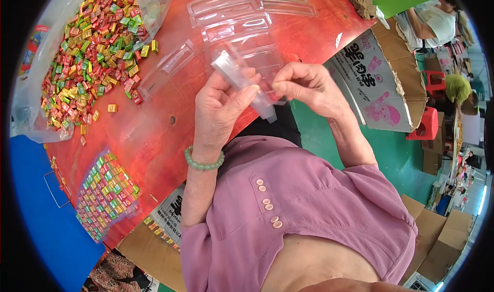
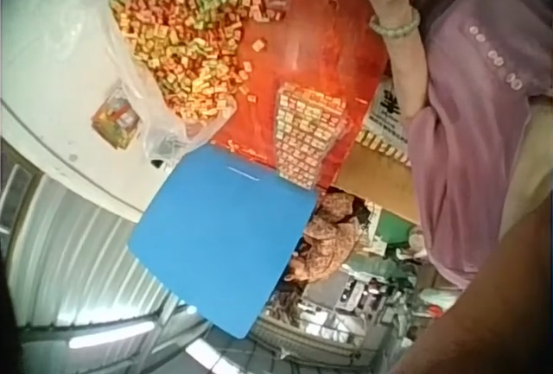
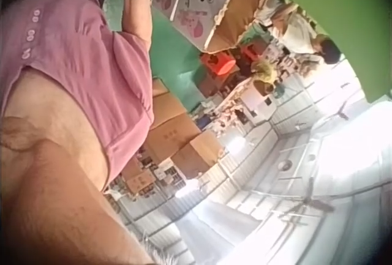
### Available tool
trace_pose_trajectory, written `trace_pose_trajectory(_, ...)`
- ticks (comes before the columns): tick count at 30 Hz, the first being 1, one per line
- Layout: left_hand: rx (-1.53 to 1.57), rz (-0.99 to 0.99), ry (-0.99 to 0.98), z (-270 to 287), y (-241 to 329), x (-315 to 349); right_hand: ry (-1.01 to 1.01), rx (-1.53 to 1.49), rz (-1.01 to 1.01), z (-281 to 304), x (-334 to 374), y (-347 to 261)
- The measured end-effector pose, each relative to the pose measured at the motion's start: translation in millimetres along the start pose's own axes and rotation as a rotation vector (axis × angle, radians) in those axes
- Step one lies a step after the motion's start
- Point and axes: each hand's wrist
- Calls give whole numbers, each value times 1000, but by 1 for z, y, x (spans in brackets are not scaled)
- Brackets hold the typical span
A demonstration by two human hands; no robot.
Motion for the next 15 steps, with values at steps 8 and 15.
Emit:
trace_pose_trajectory(8,33,-9,-8,3,-2,3,438,1264,548,58,-24,-8)
trace_pose_trajectory(15,117,46,-26,5,1,2,336,1724,466,95,-37,0)
Point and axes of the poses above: each hand's wrist, its own x-axis away from the middle knuckle, its own z-axis out of the back of the hand, y = z × x, and after that the axes turned 10 degrees about -x, right-handed
